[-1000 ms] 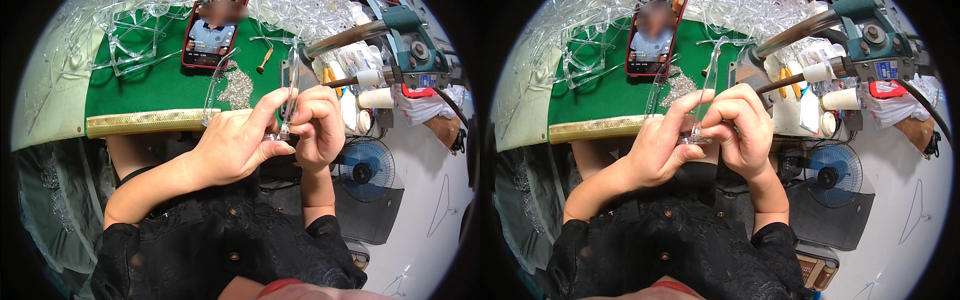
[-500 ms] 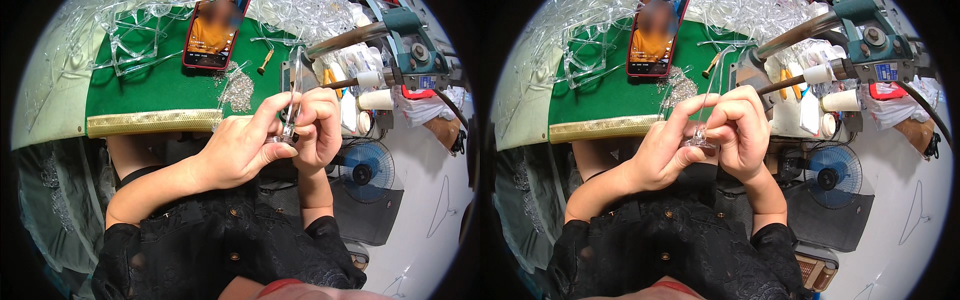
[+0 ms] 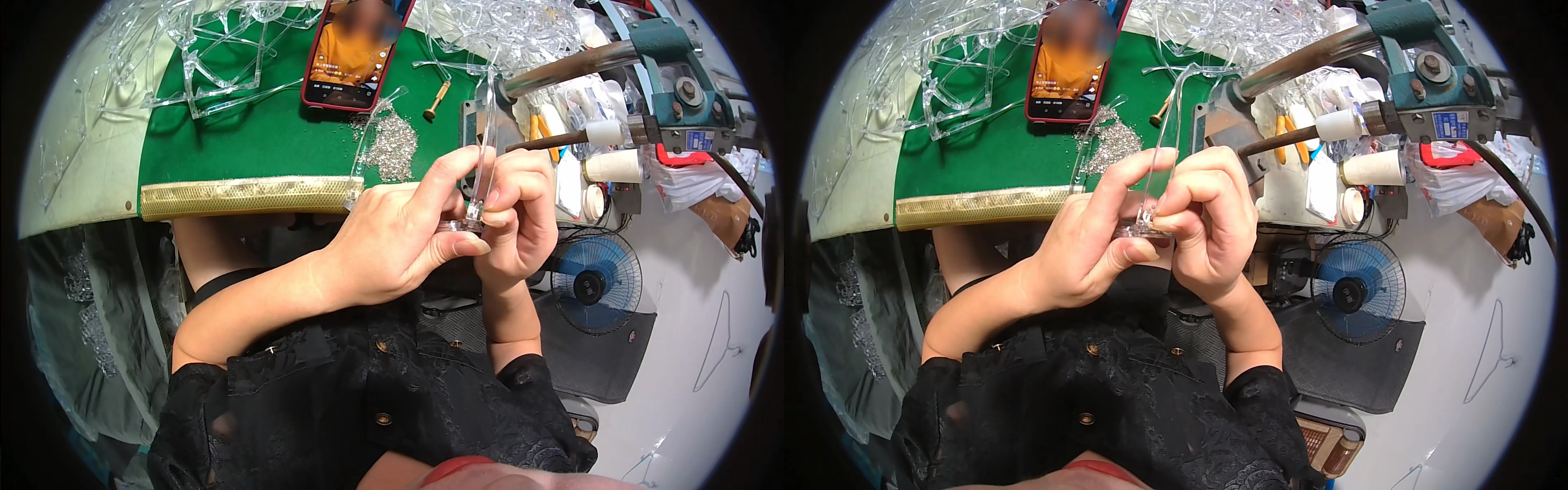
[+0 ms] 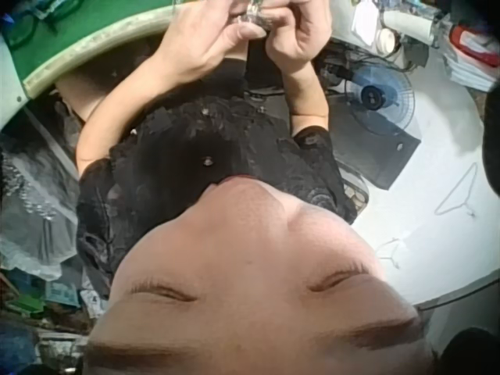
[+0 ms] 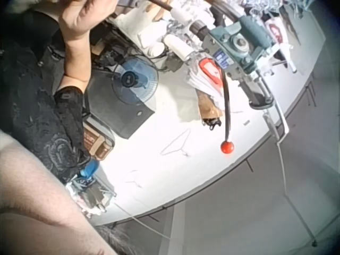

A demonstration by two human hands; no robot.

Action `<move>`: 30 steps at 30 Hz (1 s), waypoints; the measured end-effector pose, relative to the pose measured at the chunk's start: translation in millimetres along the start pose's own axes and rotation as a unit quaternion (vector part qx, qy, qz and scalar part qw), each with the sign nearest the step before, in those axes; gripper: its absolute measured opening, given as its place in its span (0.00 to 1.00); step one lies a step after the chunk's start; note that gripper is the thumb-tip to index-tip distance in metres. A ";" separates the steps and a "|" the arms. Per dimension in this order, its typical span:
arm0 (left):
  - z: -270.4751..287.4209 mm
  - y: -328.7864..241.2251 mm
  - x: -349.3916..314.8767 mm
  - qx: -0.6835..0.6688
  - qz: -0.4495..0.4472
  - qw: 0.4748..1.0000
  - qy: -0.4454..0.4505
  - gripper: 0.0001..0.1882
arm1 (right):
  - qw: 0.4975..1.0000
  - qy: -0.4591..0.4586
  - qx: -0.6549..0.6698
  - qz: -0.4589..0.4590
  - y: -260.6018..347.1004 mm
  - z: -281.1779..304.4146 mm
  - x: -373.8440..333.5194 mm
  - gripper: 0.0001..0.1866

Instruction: The person repeatedly picks up clear plastic frame pieces, aligns them, and presses them together by hand. They inspect the assembled joints and place the finished frames on the green work surface.

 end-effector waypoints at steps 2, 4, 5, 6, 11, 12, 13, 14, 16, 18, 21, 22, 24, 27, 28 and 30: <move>1.1 -1.5 -0.3 0.012 -0.010 1.000 -0.012 0.41 | 1.000 -0.012 0.001 0.002 -1.6 -0.2 -1.8 0.13; 2.1 -3.3 -0.5 0.031 -0.027 0.999 -0.026 0.41 | 1.000 -0.016 0.018 -0.009 -2.6 -0.4 -3.1 0.12; 2.8 -3.6 -0.5 0.045 -0.039 0.998 -0.035 0.42 | 0.999 -0.018 0.028 -0.013 -3.1 -0.8 -3.6 0.12; 3.0 -3.9 -0.8 0.059 -0.051 0.996 -0.043 0.42 | 0.999 -0.021 0.041 -0.024 -5.0 -1.4 -4.6 0.12; 8.8 -7.7 -2.3 0.068 -0.107 0.984 -0.123 0.40 | 0.991 -0.046 0.101 -0.077 -10.9 -5.7 -10.3 0.11; 9.4 -8.4 -2.2 0.069 -0.111 0.983 -0.127 0.40 | 0.990 -0.048 0.103 -0.078 -11.7 -5.7 -10.8 0.11; 7.7 -6.3 -0.9 0.072 -0.095 0.987 -0.104 0.40 | 0.990 -0.050 0.104 -0.080 -12.7 -5.6 -11.5 0.11; 7.5 -5.4 -0.3 0.074 -0.080 0.991 -0.082 0.41 | 0.990 -0.052 0.106 -0.081 -13.4 -5.4 -11.9 0.11; 6.2 -4.1 1.3 0.070 -0.051 0.995 -0.051 0.42 | 0.996 -0.036 0.066 -0.051 -9.2 -3.4 -7.3 0.11; 4.2 -3.0 1.6 0.057 -0.026 0.998 -0.033 0.42 | 0.998 -0.026 0.044 -0.030 -7.0 -1.2 -4.1 0.11; 1.1 -2.8 2.1 -0.011 -0.025 0.999 -0.022 0.42 | 0.999 -0.017 0.036 -0.011 -6.4 0.9 -0.9 0.10; 0.4 -2.3 2.5 -0.025 -0.012 1.000 -0.013 0.42 | 0.999 -0.010 0.031 -0.003 -5.6 1.3 0.2 0.10; -0.2 -1.7 2.6 -0.051 0.015 0.999 0.006 0.41 | 1.000 0.000 0.012 0.022 -2.5 1.7 3.2 0.10; 0.2 -1.8 3.3 -0.042 0.009 0.999 0.006 0.41 | 0.998 0.004 -0.013 0.058 1.8 1.5 5.8 0.11; 0.1 -1.5 3.2 -0.039 0.011 0.999 0.006 0.41 | 0.998 0.001 -0.010 0.057 0.8 1.5 4.4 0.11; -0.1 -2.2 3.7 -0.035 0.013 0.999 0.007 0.41 | 0.999 -0.008 0.002 0.039 -1.6 2.4 2.6 0.12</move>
Point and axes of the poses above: each hand's wrist, its own x-axis towards the middle knuckle, its own z-axis out of the back of the hand, y = z × x, the point moved 9 cm from there along x, towards the middle knuckle, and after that the axes turned 7 degrees about z, right-handed, at the moved point
